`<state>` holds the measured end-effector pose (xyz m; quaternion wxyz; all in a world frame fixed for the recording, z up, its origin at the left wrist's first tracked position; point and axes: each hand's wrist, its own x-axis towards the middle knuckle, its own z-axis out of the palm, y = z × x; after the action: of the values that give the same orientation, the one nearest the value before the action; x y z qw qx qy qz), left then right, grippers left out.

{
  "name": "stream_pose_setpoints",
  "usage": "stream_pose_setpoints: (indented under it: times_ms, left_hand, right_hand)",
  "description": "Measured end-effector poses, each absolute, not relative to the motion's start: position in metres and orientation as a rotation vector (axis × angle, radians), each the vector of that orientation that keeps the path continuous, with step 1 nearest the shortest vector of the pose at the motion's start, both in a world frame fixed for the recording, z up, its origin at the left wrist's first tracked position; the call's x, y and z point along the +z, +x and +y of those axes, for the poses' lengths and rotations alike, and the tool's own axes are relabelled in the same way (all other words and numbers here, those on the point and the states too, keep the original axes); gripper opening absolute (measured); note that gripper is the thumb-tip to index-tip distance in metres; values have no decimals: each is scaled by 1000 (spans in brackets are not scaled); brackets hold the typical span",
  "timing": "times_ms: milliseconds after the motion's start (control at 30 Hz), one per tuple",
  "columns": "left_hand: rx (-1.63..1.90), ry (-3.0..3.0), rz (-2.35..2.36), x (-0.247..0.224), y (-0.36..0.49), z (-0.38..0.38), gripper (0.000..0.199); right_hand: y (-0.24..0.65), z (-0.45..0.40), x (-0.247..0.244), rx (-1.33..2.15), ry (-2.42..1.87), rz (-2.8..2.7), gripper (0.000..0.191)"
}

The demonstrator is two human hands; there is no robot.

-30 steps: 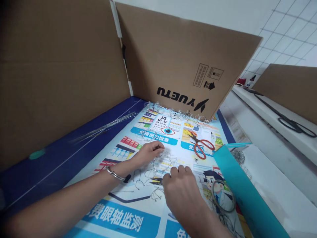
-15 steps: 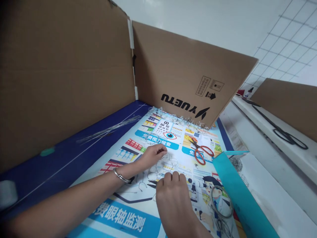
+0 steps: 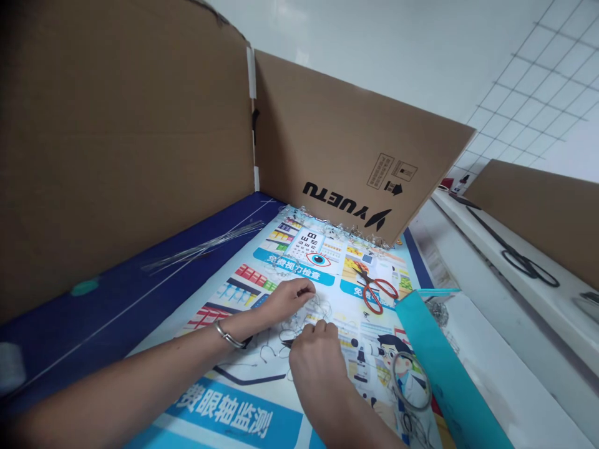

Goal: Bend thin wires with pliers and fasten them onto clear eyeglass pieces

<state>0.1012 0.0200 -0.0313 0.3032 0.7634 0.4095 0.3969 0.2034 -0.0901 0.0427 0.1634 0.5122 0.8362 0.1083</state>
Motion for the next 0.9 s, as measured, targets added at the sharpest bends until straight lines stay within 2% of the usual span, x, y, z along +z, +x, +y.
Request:
stream_pose_setpoints:
  times_ms: [333, 500, 600, 767, 900]
  left_hand:
    - [975, 2060, 960, -30, 99, 20, 13]
    - [909, 2094, 860, -27, 97, 20, 16]
    - [865, 2124, 808, -27, 96, 20, 17]
    - [805, 2186, 735, -29, 93, 21, 19]
    - [748, 2242, 705, -29, 92, 19, 18]
  right_hand:
    - [235, -96, 31, 184, 1314, 2709, 8]
    - [249, -90, 29, -122, 1525, 2866, 2]
    - [256, -82, 26, -477, 1773, 2897, 4]
    - [270, -70, 11, -1372, 2192, 2696, 16]
    - [277, -66, 4, -1980, 2259, 2453, 23]
